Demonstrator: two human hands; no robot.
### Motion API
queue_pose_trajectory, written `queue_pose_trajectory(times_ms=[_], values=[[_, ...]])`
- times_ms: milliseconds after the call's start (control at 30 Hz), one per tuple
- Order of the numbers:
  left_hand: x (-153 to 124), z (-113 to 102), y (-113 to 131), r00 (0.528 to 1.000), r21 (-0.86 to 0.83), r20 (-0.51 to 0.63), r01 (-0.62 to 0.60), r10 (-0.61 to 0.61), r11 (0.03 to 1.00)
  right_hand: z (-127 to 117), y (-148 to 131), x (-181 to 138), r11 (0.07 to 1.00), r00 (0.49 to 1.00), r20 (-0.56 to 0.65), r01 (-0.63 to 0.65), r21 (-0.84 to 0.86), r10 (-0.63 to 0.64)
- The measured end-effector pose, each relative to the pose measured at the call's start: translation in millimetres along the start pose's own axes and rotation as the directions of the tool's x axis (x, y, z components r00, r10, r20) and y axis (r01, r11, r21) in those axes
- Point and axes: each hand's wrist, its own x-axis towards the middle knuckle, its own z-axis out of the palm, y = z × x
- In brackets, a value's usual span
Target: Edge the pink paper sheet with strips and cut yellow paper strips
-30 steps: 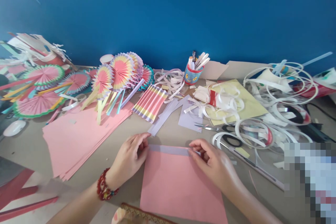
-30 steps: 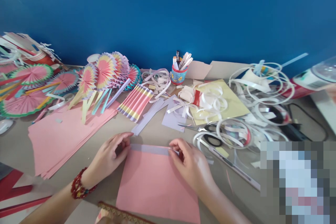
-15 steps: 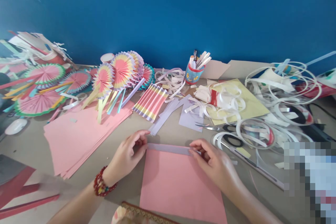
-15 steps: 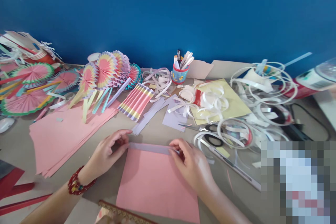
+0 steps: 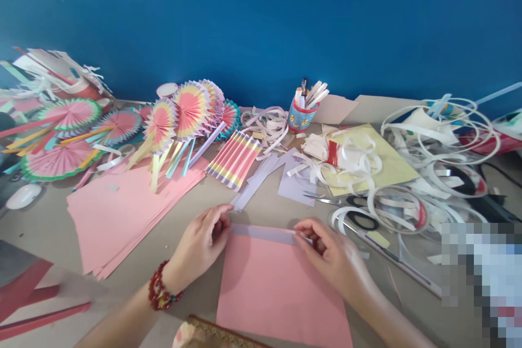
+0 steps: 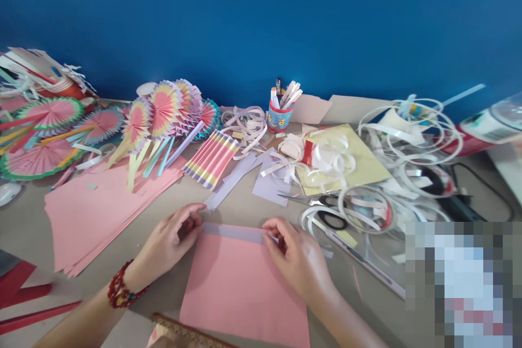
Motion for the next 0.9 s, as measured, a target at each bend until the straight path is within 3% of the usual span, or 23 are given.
queue_pose_trajectory(times_ms=[533,900], values=[[1.7,1.7,3.0,0.996,0.125,-0.032,-0.076,0.080,0.989,2.5,2.5,-0.6,1.000,1.000,-0.003,-0.010,0.001,0.010],[0.0,3.8,-0.8,0.997,0.111,-0.017,-0.077,0.079,0.991,1.9,0.6,0.2,0.998,0.999,-0.048,0.022,-0.052,-0.024]])
